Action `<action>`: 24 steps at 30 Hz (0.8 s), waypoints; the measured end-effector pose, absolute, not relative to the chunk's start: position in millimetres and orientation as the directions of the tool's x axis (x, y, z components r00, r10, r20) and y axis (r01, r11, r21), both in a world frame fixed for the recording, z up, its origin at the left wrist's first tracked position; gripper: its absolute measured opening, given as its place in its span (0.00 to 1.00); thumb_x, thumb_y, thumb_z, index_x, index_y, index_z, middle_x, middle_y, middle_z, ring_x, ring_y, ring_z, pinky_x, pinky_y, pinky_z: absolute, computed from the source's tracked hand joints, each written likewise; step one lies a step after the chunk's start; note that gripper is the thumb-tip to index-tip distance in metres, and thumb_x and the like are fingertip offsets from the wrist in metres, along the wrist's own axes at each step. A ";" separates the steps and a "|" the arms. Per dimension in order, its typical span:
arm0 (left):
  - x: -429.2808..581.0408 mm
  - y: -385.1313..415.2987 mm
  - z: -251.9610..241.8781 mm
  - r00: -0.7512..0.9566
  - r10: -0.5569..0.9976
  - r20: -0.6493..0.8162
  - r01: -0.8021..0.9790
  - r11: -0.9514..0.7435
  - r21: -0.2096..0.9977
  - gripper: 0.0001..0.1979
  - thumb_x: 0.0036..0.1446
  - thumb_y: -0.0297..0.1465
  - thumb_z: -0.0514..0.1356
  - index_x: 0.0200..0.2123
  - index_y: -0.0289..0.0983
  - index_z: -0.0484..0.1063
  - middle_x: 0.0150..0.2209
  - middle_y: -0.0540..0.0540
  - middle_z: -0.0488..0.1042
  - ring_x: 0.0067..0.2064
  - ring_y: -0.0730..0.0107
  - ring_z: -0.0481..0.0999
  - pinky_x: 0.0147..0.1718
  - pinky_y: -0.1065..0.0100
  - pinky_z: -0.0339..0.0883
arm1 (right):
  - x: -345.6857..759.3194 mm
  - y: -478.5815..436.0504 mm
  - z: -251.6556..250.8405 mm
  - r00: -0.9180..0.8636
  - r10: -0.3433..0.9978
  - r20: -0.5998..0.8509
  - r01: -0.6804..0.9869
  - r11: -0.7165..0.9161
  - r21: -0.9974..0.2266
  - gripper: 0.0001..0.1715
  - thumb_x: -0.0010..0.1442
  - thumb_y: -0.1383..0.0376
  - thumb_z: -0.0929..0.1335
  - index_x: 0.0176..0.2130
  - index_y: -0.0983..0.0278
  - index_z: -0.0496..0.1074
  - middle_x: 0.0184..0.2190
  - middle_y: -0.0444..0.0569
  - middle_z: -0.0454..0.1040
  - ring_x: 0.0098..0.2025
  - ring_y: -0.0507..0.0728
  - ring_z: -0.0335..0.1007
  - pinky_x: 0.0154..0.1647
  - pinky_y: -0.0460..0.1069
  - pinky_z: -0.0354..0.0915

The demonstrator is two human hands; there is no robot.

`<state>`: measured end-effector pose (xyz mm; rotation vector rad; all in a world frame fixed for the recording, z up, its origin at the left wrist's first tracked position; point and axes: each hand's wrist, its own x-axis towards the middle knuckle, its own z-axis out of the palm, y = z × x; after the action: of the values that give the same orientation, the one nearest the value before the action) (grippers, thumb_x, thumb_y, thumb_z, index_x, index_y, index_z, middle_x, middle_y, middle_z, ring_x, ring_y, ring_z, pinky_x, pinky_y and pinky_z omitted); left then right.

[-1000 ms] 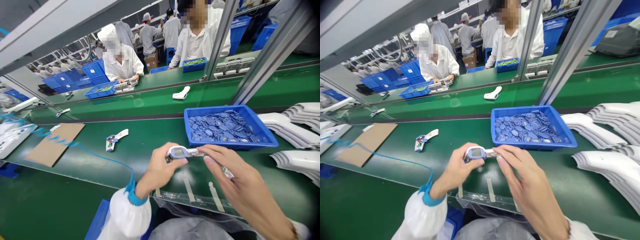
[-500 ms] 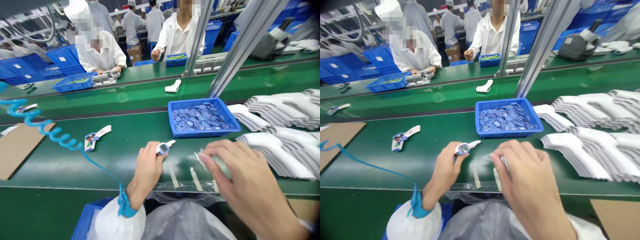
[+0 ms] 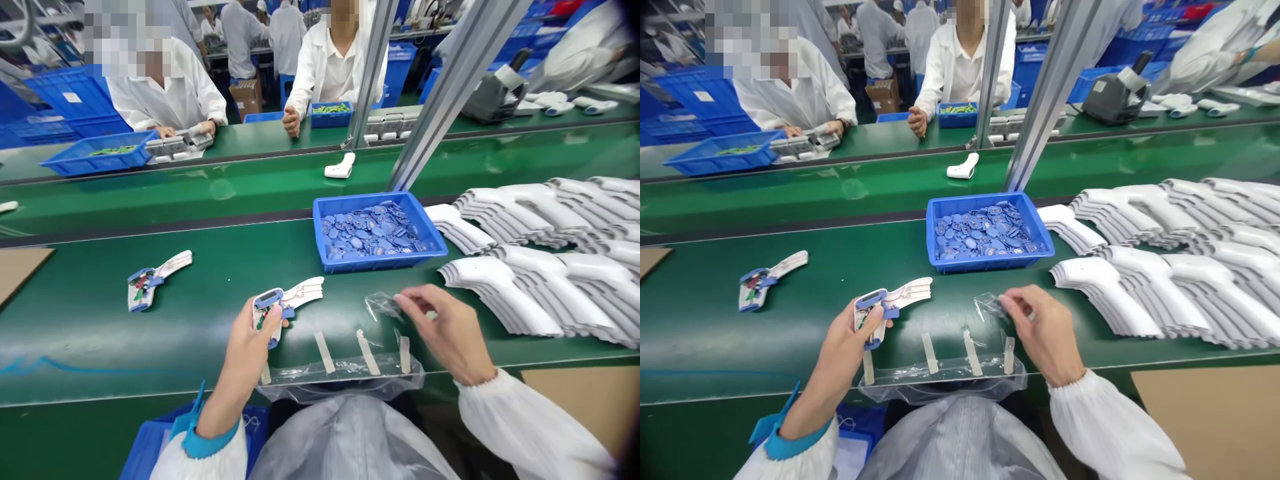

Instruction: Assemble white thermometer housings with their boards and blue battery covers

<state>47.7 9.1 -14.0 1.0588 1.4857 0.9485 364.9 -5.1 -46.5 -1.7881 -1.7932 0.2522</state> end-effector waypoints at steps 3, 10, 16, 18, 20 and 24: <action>51.0 9.3 -9.6 -0.059 0.933 -0.354 0.022 0.356 0.934 0.28 0.58 0.48 0.66 0.53 0.34 0.72 0.39 0.43 0.79 0.38 0.67 0.75 0.33 0.71 0.65 | 345.4 -18.0 -44.7 -0.020 0.954 0.298 0.892 0.152 -0.426 0.18 0.70 0.52 0.64 0.43 0.62 0.76 0.34 0.47 0.78 0.34 0.55 0.71 0.34 0.51 0.61; 58.8 9.9 -0.2 -0.037 0.929 -0.369 0.014 0.370 0.929 0.25 0.59 0.46 0.66 0.52 0.36 0.72 0.41 0.45 0.79 0.38 0.70 0.75 0.35 0.73 0.66 | 317.8 -46.0 -35.7 -0.269 0.901 0.341 0.892 0.367 -0.264 0.11 0.71 0.63 0.65 0.40 0.61 0.77 0.36 0.44 0.79 0.35 0.53 0.67 0.35 0.52 0.50; 64.6 10.2 4.6 0.050 0.931 -0.361 0.034 0.360 0.932 0.22 0.61 0.44 0.65 0.52 0.35 0.72 0.42 0.44 0.78 0.39 0.69 0.76 0.36 0.72 0.66 | 333.7 -25.5 -54.9 0.033 0.948 0.318 0.910 0.103 -0.401 0.10 0.68 0.59 0.67 0.40 0.61 0.76 0.37 0.46 0.79 0.38 0.57 0.69 0.37 0.52 0.57; 67.9 9.0 5.4 0.120 0.929 -0.351 0.052 0.347 0.936 0.21 0.62 0.43 0.64 0.51 0.35 0.72 0.42 0.44 0.79 0.40 0.68 0.76 0.37 0.71 0.66 | 344.4 -18.2 -51.4 0.049 0.948 0.314 0.887 0.103 -0.450 0.12 0.67 0.56 0.68 0.41 0.61 0.76 0.40 0.48 0.79 0.40 0.59 0.71 0.39 0.53 0.62; 72.0 7.4 5.2 0.206 0.922 -0.329 0.084 0.318 0.944 0.19 0.64 0.42 0.63 0.50 0.35 0.72 0.40 0.44 0.79 0.40 0.68 0.76 0.36 0.71 0.65 | 359.1 -15.6 -38.9 0.040 0.948 0.316 0.859 0.129 -0.496 0.15 0.65 0.53 0.68 0.42 0.61 0.76 0.43 0.50 0.77 0.41 0.59 0.72 0.40 0.54 0.65; 81.7 5.5 3.7 0.331 0.901 -0.282 0.071 0.274 0.959 0.16 0.64 0.40 0.63 0.48 0.35 0.73 0.40 0.44 0.77 0.38 0.68 0.76 0.36 0.70 0.66 | 411.0 -17.1 -16.6 0.214 0.875 0.435 0.925 -0.038 -0.378 0.22 0.67 0.48 0.64 0.46 0.60 0.76 0.48 0.60 0.72 0.51 0.71 0.70 0.43 0.61 0.65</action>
<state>81.7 5.5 3.7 1.1580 1.0919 0.7414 411.0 -17.1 -16.6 -1.9100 -1.6613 -0.1113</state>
